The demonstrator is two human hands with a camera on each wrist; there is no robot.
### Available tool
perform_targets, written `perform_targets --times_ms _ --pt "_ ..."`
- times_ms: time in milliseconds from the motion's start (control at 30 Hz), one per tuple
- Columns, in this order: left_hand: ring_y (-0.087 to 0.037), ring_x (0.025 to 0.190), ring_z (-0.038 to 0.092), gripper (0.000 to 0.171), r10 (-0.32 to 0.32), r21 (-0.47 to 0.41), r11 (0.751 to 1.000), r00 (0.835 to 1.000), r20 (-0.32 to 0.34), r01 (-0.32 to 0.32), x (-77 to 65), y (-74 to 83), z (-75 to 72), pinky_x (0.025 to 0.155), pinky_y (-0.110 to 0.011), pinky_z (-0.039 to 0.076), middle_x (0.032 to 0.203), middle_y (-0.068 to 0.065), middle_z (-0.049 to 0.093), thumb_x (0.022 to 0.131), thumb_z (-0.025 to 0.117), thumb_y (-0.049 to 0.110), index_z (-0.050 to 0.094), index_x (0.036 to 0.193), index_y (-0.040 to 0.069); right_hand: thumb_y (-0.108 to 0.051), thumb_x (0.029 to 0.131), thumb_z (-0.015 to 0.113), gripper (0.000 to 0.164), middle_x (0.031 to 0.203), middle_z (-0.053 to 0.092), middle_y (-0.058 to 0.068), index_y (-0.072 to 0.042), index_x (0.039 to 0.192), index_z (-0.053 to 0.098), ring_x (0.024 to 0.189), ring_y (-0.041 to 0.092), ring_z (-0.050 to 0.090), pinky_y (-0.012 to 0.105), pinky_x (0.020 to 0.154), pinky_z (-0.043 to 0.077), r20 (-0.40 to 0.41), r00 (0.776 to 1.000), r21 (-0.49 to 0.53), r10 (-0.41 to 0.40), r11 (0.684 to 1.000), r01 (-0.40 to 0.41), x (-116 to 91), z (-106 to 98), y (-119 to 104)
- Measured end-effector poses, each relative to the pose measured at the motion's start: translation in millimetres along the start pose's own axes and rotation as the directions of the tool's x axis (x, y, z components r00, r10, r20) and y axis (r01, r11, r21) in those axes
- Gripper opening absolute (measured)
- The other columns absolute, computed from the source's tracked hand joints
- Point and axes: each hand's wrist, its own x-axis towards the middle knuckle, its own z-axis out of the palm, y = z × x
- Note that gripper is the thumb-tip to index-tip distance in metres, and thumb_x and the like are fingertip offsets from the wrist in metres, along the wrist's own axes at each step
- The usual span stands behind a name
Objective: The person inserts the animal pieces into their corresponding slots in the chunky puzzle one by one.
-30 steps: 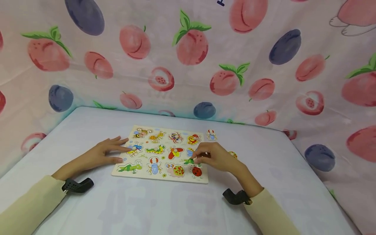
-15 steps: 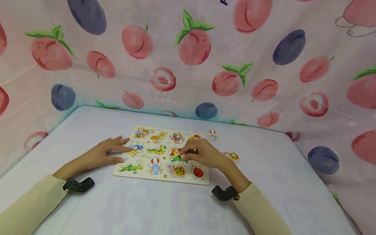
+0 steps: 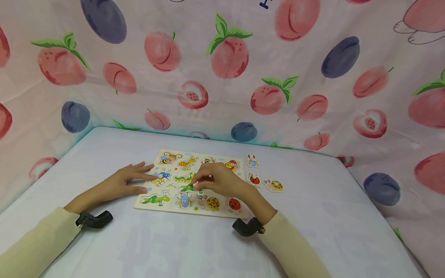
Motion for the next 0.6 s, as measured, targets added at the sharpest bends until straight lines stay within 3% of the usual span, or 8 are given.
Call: perform_targets --times_ms 300,600 --pt "-0.038 0.142 0.018 0.046 -0.003 0.001 1.000 1.000 0.007 0.003 0.8 -0.4 0.4 0.111 -0.060 0.007 0.149 -0.004 0.040 0.083 0.069 0.047 0.065 0.126 0.030 -0.019 0.085 0.072 0.011 0.085 0.063 -0.011 -0.014 0.095 0.074 0.069 0.008 0.049 0.024 0.057 0.042 -0.015 0.998 -0.018 -0.063 0.998 0.062 15.9 13.9 -7.1" --pt "-0.039 0.141 0.019 0.045 0.002 0.012 1.000 1.000 0.010 -0.002 0.3 2.0 -0.9 0.110 -0.062 0.008 0.148 -0.006 0.041 0.084 0.069 0.045 0.065 0.126 0.028 -0.022 0.087 0.071 0.012 0.086 0.061 -0.014 -0.016 0.096 0.074 0.068 0.007 0.048 0.021 0.056 0.042 0.017 1.000 -0.072 -0.010 0.997 0.011 30.1 22.1 -16.4"
